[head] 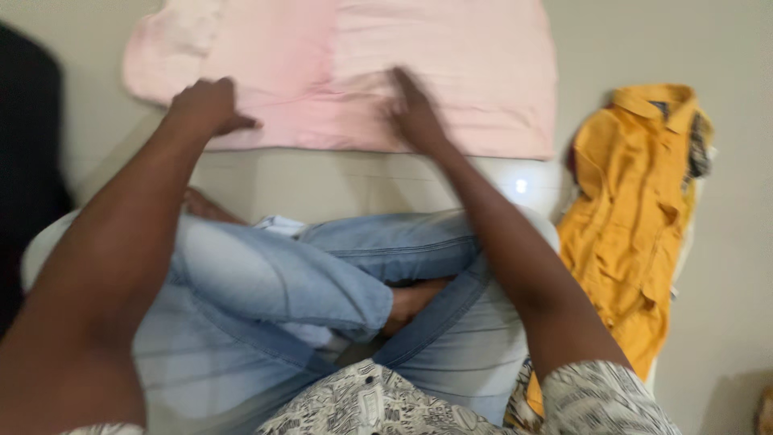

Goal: The person folds a pink long-sleeved shirt on the floor. They smooth the fabric, fold the sleeves inward, fold the sides toward the center, and then fold the shirt in half to create a neat rectangular bundle.

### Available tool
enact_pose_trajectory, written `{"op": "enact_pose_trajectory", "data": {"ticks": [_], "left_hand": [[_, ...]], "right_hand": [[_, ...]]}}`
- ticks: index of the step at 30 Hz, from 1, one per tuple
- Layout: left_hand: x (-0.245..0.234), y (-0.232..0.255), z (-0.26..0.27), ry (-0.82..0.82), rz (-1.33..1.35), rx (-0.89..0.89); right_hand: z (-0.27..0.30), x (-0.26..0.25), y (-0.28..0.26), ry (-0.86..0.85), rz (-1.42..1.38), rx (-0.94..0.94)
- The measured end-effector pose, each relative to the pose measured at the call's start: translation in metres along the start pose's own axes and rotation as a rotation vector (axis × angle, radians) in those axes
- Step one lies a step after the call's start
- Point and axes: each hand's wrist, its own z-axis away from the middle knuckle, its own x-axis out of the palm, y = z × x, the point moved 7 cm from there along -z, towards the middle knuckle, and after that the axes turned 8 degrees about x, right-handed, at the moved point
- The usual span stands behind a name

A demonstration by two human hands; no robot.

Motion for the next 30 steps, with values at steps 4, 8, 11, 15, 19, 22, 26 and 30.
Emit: {"op": "enact_pose_trajectory", "data": {"ticks": [4, 8, 11, 15, 19, 22, 26, 30], "left_hand": [[0.024, -0.007, -0.009, 0.003, -0.010, 0.023], [0.027, -0.013, -0.012, -0.014, 0.004, -0.029], [0.026, -0.012, -0.007, -0.061, 0.035, -0.069], [0.020, -0.009, -0.006, -0.073, 0.073, -0.075], [0.026, -0.016, -0.020, -0.104, -0.008, -0.072], [0.026, -0.060, -0.031, -0.050, -0.020, -0.023], [0.011, -0.133, -0.049, 0.087, -0.077, -0.117], [0.000, -0.117, -0.038, -0.008, 0.026, -0.151]], "right_hand": [[0.024, 0.034, -0.064, -0.201, 0.310, -0.094], [0.044, -0.008, -0.004, -0.269, 0.298, -0.111], [0.071, -0.078, 0.085, -0.209, 0.309, 0.090], [0.108, -0.138, 0.143, -0.111, 0.364, 0.321], [0.122, -0.134, 0.161, -0.091, 0.376, 0.361], [0.109, -0.119, 0.187, -0.122, 0.416, 0.329], [0.093, -0.125, 0.200, -0.232, 0.494, 0.298], [0.067, -0.135, 0.151, -0.402, 0.739, 0.537]]}}
